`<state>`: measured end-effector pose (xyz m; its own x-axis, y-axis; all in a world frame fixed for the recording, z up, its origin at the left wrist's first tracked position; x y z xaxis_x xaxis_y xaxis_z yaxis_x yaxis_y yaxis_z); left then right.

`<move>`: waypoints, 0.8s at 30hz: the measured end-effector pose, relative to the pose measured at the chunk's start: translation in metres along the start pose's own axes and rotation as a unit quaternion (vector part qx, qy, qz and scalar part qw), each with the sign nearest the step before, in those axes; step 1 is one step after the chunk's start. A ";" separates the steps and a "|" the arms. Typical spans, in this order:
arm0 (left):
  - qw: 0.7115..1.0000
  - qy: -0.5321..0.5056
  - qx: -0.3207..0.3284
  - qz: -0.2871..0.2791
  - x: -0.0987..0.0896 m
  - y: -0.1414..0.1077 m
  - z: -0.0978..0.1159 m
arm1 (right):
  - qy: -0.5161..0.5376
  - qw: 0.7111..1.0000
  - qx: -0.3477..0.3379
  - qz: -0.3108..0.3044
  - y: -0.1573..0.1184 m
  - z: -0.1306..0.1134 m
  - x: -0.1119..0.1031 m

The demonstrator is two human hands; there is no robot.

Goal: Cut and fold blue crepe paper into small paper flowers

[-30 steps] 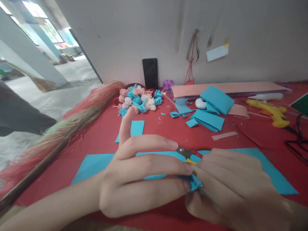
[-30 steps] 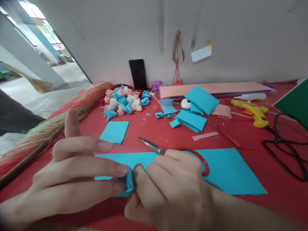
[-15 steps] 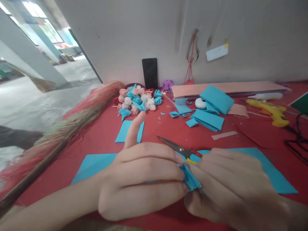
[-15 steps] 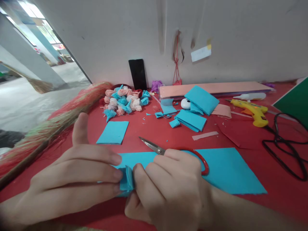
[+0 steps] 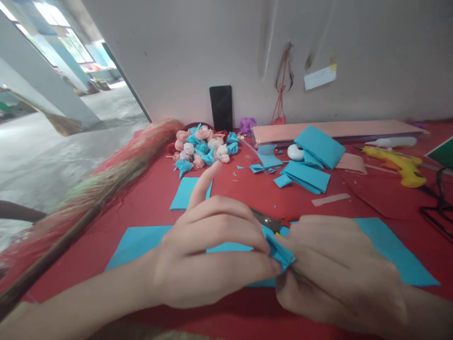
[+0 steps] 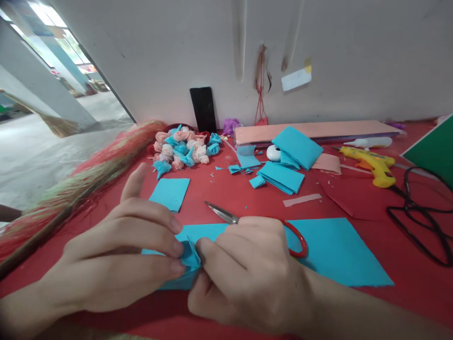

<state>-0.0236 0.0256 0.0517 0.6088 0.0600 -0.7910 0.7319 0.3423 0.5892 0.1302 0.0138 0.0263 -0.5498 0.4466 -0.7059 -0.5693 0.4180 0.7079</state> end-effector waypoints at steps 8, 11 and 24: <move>0.996 -0.084 0.004 0.023 0.001 0.009 -0.006 | 0.091 0.996 -0.005 -0.005 -0.001 0.001 0.005; 0.995 -0.101 -0.004 0.024 0.003 0.009 -0.006 | 0.093 0.996 0.000 -0.004 -0.001 0.000 0.006; 0.990 -0.131 -0.022 0.039 0.004 0.006 -0.008 | 0.123 0.992 0.019 0.013 -0.001 0.002 0.006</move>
Point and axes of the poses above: each hand's wrist, its own y-axis towards the middle knuckle, its own x-axis out of the palm, z = x × y, the point moved 3 cm from there along y, towards the middle knuckle, and after that the axes turned 8 degrees about -z, right-handed, at the moved point
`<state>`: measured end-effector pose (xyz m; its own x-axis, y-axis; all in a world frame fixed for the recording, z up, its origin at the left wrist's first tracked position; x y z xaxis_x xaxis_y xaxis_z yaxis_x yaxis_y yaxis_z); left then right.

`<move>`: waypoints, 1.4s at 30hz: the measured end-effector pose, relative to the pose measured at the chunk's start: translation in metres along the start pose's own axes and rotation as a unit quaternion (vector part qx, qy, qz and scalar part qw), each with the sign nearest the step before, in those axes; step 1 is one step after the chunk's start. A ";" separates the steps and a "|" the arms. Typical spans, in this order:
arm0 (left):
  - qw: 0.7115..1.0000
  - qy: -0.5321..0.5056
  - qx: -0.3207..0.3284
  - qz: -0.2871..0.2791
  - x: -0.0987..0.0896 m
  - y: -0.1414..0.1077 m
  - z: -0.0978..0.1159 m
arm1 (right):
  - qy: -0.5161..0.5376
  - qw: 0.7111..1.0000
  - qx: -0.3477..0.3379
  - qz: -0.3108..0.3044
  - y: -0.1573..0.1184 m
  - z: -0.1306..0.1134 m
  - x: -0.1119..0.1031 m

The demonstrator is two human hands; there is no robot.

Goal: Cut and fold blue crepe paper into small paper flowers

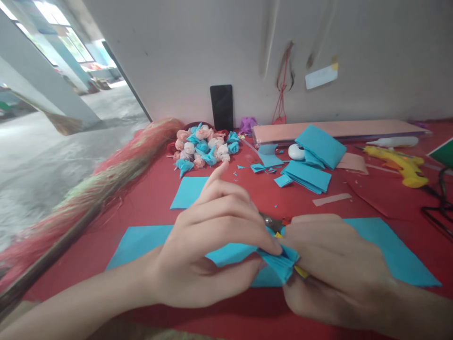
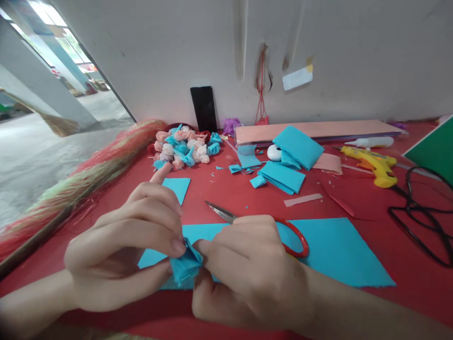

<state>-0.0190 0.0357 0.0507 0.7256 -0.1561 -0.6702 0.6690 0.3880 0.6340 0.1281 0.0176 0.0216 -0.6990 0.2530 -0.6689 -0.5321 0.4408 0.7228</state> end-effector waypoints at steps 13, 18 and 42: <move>0.971 -0.205 -0.121 -0.016 0.009 -0.005 -0.007 | -0.006 0.995 -0.027 -0.092 0.001 0.004 0.005; 0.962 -0.237 -0.134 -0.013 0.012 -0.007 -0.009 | 0.057 0.991 -0.010 -0.124 -0.002 0.007 0.005; 0.984 -0.161 -0.077 -0.017 0.006 -0.010 -0.008 | 0.127 0.989 0.041 -0.069 -0.005 0.009 0.005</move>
<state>-0.0226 0.0384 0.0366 0.7339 -0.4408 -0.5169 0.6787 0.5077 0.5307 0.1319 0.0245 0.0131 -0.7256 -0.0337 -0.6873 -0.5975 0.5263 0.6049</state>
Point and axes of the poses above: each hand's wrist, its own y-axis towards the middle knuckle, its own x-axis out of the palm, z = x × y, the point moved 3 cm from there along y, towards the middle knuckle, and after that the axes turned 8 degrees about -z, right-handed, at the moved point
